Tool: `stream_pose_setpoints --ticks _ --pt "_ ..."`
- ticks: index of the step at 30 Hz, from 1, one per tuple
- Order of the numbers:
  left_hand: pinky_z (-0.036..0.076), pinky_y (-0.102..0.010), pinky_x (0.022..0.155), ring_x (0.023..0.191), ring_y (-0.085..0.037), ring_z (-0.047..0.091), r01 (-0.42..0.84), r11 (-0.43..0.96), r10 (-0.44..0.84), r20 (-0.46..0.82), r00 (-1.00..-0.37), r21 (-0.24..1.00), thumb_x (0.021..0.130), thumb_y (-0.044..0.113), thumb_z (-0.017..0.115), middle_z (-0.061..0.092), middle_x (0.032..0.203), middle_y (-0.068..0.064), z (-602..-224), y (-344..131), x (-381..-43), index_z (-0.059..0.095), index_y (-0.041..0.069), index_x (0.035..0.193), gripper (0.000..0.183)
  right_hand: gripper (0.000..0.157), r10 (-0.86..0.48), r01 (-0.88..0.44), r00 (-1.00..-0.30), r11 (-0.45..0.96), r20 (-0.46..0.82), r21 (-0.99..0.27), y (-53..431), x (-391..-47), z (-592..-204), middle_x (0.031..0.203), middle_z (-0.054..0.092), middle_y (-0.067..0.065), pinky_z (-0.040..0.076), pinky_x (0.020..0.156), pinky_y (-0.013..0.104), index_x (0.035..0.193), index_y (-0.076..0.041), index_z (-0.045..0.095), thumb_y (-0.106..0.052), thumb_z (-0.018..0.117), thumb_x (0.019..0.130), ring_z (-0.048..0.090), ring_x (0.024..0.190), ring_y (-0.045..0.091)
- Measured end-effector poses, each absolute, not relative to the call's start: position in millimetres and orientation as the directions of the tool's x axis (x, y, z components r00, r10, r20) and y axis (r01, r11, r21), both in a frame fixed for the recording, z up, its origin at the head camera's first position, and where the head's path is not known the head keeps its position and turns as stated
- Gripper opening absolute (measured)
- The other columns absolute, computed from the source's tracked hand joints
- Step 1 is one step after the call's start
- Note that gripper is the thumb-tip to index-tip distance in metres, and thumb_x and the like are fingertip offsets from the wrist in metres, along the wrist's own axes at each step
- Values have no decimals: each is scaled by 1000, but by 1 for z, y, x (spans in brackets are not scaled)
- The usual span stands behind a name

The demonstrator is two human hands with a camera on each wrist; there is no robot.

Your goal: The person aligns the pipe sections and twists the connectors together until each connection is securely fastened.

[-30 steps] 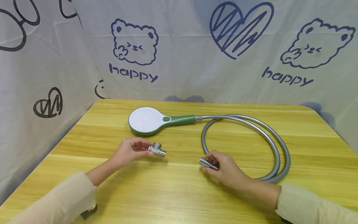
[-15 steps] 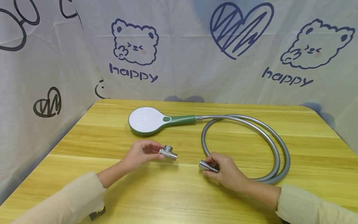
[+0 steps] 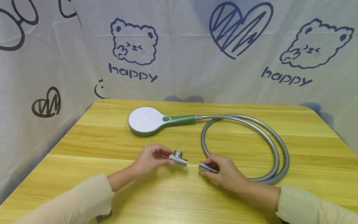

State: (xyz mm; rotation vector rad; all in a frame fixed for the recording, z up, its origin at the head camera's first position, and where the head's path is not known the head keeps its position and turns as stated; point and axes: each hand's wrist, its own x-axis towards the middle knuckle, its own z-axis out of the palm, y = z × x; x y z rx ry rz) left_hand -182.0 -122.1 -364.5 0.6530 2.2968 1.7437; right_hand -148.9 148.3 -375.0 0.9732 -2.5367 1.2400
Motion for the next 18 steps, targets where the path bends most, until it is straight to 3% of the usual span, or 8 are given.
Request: stream_pose_setpoints --ticks 18 --pt "54 -21 72 75 -5 62 226 178 453 125 -883 958 74 -7 71 63 98 -30 -369 -100 -173 60 -16 98 27 13 -503 -662 -735 386 455 -642 148 -146 -375 72 61 0 44 48 16 84 -6 64 -7 74 76 46 61 -3"
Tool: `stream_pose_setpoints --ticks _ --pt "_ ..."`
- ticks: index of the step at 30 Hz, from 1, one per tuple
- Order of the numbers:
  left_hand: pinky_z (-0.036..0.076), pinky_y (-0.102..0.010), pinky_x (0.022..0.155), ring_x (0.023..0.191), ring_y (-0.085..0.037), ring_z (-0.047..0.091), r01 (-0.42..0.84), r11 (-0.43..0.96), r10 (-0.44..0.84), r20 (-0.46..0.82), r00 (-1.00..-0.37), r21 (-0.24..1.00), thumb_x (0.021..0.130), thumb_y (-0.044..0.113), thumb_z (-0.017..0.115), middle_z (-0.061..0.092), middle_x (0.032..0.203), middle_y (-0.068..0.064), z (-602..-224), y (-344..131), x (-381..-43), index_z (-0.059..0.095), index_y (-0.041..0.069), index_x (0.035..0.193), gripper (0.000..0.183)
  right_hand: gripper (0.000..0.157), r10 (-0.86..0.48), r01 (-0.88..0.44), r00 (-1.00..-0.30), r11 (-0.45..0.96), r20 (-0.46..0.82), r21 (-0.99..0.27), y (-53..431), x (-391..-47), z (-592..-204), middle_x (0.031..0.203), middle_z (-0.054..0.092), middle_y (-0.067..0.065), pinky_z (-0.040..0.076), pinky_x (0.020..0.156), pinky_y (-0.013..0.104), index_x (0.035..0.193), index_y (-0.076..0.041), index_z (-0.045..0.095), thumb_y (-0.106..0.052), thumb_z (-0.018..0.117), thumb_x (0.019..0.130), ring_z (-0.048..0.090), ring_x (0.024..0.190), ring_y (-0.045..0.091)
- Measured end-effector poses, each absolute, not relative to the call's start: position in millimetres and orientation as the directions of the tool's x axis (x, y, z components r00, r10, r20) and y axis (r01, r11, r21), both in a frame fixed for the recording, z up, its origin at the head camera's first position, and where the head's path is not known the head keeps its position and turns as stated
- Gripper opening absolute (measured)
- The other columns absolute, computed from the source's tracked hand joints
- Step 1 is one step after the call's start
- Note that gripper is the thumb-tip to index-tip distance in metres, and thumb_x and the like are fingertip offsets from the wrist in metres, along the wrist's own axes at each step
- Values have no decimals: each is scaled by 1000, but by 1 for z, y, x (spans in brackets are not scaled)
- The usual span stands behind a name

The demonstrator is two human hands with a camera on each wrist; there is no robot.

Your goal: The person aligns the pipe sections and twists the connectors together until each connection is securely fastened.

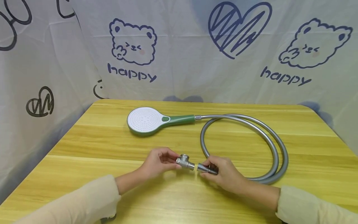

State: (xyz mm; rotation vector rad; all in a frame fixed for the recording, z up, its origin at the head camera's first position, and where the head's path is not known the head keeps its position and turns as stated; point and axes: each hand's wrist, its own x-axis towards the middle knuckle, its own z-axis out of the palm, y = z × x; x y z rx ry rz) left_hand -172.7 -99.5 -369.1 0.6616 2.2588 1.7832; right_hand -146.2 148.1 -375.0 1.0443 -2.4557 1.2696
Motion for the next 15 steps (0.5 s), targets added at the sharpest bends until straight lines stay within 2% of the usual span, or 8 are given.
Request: stream_pose_setpoints --ticks 6,15 --pt "55 -22 72 77 -7 64 227 194 452 119 -884 954 75 -5 72 64 98 -28 -369 -92 -170 61 -13 96 26 14 -505 -672 -726 382 467 -634 148 -146 -375 70 60 -1 42 47 16 83 -6 64 -6 75 75 45 60 -3" --pt "54 -21 71 75 -8 63 248 184 459 140 -877 951 74 -6 72 64 95 -28 -367 -91 -170 60 -14 95 25 14 -515 -661 -733 387 444 -643 148 -145 -373 73 62 1 43 48 16 85 -5 64 -6 74 76 45 61 -3"
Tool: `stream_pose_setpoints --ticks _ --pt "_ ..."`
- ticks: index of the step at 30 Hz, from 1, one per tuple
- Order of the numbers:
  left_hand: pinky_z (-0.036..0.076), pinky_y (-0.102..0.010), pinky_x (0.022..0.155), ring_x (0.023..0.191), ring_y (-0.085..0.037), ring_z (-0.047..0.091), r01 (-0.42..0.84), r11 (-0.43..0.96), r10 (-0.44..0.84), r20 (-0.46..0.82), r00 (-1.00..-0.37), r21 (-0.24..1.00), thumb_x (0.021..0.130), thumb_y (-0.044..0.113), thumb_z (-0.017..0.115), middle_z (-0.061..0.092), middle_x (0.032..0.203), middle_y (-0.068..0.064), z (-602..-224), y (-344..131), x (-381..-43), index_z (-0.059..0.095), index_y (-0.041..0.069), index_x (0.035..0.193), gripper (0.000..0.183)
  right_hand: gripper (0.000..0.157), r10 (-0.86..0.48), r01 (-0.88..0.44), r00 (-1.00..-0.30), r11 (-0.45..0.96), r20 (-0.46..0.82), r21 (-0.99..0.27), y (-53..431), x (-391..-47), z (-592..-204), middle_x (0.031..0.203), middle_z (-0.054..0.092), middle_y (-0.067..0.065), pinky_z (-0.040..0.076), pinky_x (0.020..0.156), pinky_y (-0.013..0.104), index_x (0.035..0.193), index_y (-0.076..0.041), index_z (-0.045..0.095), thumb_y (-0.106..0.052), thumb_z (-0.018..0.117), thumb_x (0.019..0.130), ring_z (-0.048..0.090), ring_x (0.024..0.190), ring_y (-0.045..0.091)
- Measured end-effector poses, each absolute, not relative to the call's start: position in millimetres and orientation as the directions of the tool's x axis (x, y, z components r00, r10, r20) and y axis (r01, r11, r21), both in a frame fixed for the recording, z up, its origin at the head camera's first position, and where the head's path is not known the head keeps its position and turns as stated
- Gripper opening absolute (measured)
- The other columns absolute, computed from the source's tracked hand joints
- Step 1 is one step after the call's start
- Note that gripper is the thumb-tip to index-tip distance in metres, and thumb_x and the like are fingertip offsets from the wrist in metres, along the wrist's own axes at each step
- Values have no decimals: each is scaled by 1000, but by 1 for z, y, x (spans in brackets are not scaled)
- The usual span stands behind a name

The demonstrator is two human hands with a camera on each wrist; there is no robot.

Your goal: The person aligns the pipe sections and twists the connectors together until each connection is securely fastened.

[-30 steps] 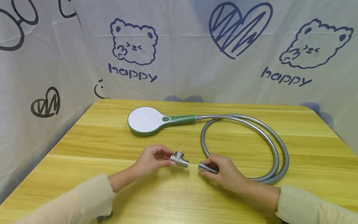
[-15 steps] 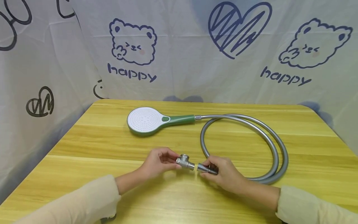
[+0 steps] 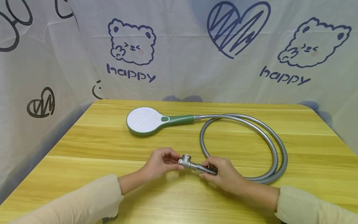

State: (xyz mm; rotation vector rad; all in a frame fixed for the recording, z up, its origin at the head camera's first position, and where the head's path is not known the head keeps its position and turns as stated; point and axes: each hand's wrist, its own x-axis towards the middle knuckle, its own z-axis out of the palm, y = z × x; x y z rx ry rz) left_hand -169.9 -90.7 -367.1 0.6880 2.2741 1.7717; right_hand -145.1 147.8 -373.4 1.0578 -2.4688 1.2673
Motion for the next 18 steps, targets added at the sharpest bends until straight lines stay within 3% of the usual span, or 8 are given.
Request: stream_pose_setpoints --ticks 18 --pt "54 -21 70 74 -4 63 228 178 477 119 -871 957 75 -5 72 65 95 -28 -370 -88 -170 60 -14 96 26 18 -536 -663 -727 386 430 -641 148 -144 -374 75 62 3 47 53 17 87 -3 63 -3 75 74 50 65 0"
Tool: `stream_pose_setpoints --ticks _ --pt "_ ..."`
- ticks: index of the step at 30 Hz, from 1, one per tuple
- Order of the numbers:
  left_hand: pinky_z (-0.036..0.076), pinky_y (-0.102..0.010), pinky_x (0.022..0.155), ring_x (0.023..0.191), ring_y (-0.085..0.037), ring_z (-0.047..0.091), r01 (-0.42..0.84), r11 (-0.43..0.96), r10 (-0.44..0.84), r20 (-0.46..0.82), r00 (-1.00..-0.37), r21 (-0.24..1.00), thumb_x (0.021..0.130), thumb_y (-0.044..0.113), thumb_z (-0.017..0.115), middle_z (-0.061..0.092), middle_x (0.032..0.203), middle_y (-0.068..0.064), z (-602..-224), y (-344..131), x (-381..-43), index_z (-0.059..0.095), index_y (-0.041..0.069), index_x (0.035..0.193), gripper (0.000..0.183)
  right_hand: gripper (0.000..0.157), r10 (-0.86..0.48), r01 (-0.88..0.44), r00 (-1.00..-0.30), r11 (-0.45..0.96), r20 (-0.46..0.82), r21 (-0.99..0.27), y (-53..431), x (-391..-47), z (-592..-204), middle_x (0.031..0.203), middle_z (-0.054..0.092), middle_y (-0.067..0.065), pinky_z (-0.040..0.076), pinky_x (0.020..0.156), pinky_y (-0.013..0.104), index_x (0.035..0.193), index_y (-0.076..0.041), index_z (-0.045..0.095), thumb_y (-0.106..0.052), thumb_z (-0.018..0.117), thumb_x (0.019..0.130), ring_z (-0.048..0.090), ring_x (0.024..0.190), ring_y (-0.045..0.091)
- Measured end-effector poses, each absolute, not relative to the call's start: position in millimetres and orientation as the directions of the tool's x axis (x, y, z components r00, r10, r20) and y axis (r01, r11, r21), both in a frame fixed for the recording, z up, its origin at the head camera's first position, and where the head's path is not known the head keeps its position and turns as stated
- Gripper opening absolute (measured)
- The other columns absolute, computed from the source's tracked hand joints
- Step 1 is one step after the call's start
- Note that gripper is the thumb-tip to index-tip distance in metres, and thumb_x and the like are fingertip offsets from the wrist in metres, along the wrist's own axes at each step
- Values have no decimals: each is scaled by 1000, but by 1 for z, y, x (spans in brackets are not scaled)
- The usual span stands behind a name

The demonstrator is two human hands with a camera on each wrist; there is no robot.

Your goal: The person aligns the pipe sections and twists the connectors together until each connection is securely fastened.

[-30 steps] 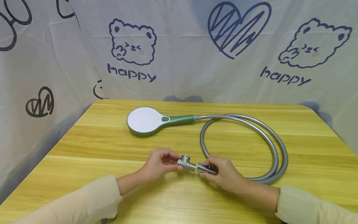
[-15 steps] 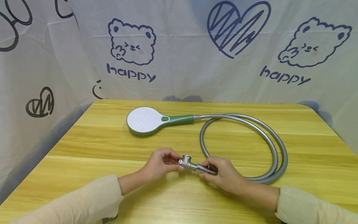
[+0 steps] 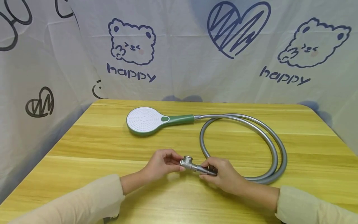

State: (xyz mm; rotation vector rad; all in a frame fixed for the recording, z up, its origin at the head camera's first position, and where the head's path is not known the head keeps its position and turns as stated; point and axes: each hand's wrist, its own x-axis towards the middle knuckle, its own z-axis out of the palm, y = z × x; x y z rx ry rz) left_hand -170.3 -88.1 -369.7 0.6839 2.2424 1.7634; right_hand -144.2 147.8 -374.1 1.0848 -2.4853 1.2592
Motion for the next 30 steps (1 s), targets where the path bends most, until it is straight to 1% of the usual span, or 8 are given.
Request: stream_pose_setpoints --ticks 5,9,14,20,30 --pt "54 -21 70 73 -4 62 222 174 469 118 -875 959 74 -5 72 65 95 -28 -369 -87 -171 60 -14 96 26 24 -536 -632 -753 426 382 -647 148 -143 -372 78 61 2 49 58 18 88 -4 58 -3 76 73 54 68 1" --pt "54 -20 70 73 -4 62 215 184 463 108 -880 959 73 -6 72 65 95 -28 -369 -87 -172 61 -14 96 26 24 -521 -616 -768 444 371 -651 148 -143 -373 76 59 1 48 55 17 84 -5 55 -1 76 72 51 67 -1" --pt "54 -20 70 72 -4 62 204 185 472 95 -876 961 73 -7 72 65 94 -28 -369 -86 -171 61 -14 95 26 23 -527 -659 -736 417 425 -626 147 -143 -376 73 59 1 47 52 17 81 -5 56 1 76 71 48 64 -3" --pt "54 -20 70 72 -6 62 202 178 475 96 -875 963 73 -6 72 65 94 -27 -370 -86 -169 60 -14 95 26 19 -533 -690 -707 374 465 -620 148 -142 -377 73 60 2 46 50 16 81 -5 58 -3 75 73 47 63 -3" --pt "55 -21 70 73 -9 62 198 172 470 97 -878 965 72 -8 72 64 95 -28 -370 -85 -167 61 -13 94 25 12 -550 -693 -700 369 456 -619 149 -142 -378 74 57 -2 43 50 16 83 -7 60 -5 72 78 43 64 -4"
